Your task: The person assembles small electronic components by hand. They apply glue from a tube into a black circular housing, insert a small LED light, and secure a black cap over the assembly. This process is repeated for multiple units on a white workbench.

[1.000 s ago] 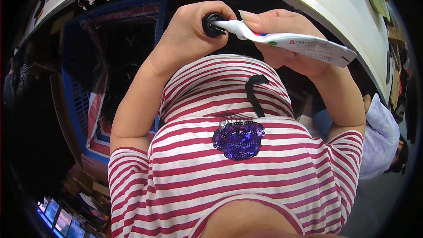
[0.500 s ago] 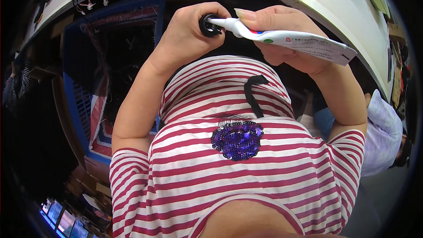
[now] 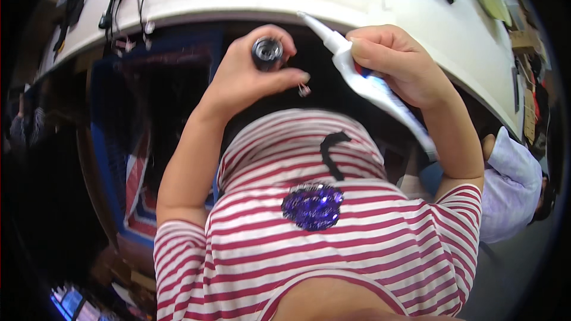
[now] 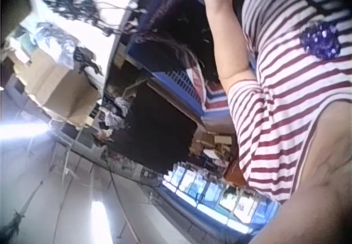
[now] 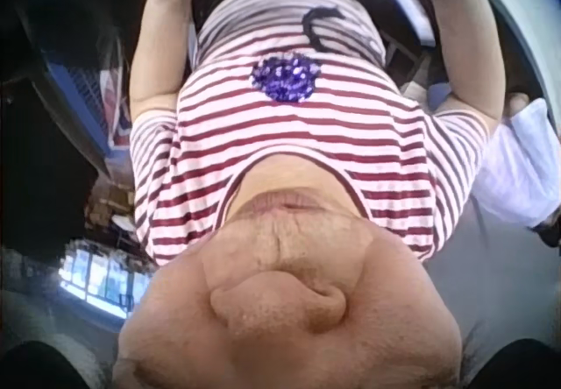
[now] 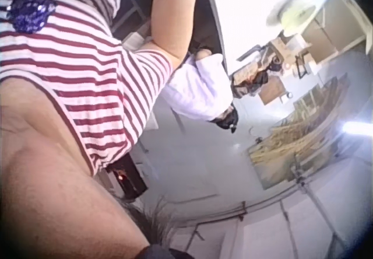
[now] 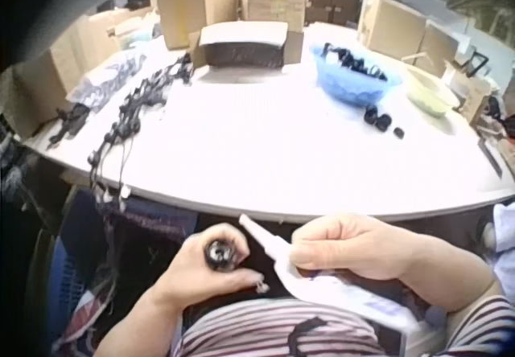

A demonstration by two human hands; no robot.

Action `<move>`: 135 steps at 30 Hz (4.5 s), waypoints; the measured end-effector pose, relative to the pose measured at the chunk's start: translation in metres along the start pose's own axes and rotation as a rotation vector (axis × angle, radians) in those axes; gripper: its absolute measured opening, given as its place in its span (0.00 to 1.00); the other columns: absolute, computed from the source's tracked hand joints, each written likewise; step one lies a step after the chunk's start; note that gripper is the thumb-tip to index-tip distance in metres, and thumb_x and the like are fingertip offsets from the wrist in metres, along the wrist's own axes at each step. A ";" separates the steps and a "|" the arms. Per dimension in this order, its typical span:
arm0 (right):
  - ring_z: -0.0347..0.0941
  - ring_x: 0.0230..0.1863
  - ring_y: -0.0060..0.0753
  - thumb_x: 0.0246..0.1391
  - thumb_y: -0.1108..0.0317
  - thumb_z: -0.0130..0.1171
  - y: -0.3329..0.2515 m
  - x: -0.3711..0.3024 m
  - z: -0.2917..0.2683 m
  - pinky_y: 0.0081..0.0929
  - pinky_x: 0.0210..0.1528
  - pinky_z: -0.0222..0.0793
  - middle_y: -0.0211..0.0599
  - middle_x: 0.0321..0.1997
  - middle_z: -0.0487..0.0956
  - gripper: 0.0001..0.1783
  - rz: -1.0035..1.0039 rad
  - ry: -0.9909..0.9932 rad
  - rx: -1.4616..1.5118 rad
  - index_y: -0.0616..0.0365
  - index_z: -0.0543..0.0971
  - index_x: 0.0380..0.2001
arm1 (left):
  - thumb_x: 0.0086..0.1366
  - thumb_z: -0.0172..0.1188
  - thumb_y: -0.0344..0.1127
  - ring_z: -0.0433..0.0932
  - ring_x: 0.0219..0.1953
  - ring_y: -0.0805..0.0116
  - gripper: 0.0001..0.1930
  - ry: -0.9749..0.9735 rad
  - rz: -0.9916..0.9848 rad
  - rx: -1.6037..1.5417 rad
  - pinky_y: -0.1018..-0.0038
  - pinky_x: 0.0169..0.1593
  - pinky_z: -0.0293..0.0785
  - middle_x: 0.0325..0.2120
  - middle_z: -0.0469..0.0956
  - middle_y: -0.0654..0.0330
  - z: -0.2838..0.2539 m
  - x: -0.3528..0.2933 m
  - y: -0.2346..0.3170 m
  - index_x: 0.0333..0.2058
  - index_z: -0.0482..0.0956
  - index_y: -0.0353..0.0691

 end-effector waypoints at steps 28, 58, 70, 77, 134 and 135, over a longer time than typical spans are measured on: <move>0.69 0.29 0.22 0.51 0.63 0.54 0.015 0.016 -0.012 0.23 0.34 0.67 0.33 0.29 0.75 0.12 0.075 -0.056 -0.640 0.60 0.75 0.34 | 0.59 0.56 0.35 0.63 0.24 0.78 0.32 -0.113 0.302 -0.446 0.81 0.28 0.61 0.30 0.67 0.60 0.004 0.009 0.020 0.60 0.53 0.38; 0.73 0.32 0.38 0.54 0.63 0.47 0.174 0.051 0.019 0.29 0.38 0.67 0.42 0.29 0.78 0.13 0.125 -0.012 -0.566 0.59 0.77 0.33 | 0.55 0.60 0.33 0.74 0.30 0.70 0.31 -0.089 0.349 -0.334 0.77 0.37 0.72 0.33 0.73 0.52 0.018 -0.006 0.035 0.55 0.59 0.27; 0.74 0.29 0.37 0.52 0.61 0.53 -0.029 0.113 -0.032 0.27 0.33 0.68 0.39 0.27 0.78 0.13 -0.478 0.435 -0.994 0.58 0.78 0.33 | 0.57 0.59 0.45 0.63 0.22 0.78 0.28 0.063 0.403 -0.370 0.84 0.26 0.60 0.24 0.69 0.63 -0.019 0.010 0.006 0.51 0.64 0.36; 0.72 0.43 0.37 0.47 0.50 0.55 -0.035 0.236 -0.037 0.35 0.48 0.64 0.38 0.38 0.77 0.22 -0.262 0.764 -1.324 0.53 0.76 0.40 | 0.56 0.57 0.51 0.61 0.21 0.80 0.32 0.176 0.428 -0.307 0.84 0.24 0.56 0.20 0.68 0.64 -0.036 0.006 0.017 0.52 0.62 0.34; 0.73 0.37 0.32 0.38 0.71 0.65 -0.011 -0.011 -0.030 0.25 0.40 0.71 0.34 0.35 0.78 0.18 -0.695 0.262 -0.861 0.56 0.78 0.38 | 0.54 0.57 0.25 0.71 0.26 0.80 0.11 -0.063 0.078 -0.099 0.83 0.31 0.69 0.25 0.75 0.64 0.040 0.018 -0.003 0.37 0.74 0.34; 0.74 0.37 0.32 0.38 0.70 0.65 -0.011 -0.009 -0.028 0.25 0.39 0.71 0.34 0.35 0.78 0.18 -0.702 0.258 -0.876 0.56 0.78 0.38 | 0.54 0.56 0.24 0.70 0.26 0.79 0.11 -0.058 0.064 -0.088 0.83 0.31 0.68 0.24 0.74 0.64 0.040 0.016 -0.002 0.37 0.73 0.34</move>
Point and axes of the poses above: each hand's wrist, its own x-axis towards the middle knuckle, its own z-axis out of the palm, y = z × x, the point moved 2 cm from there along x, towards the middle knuckle
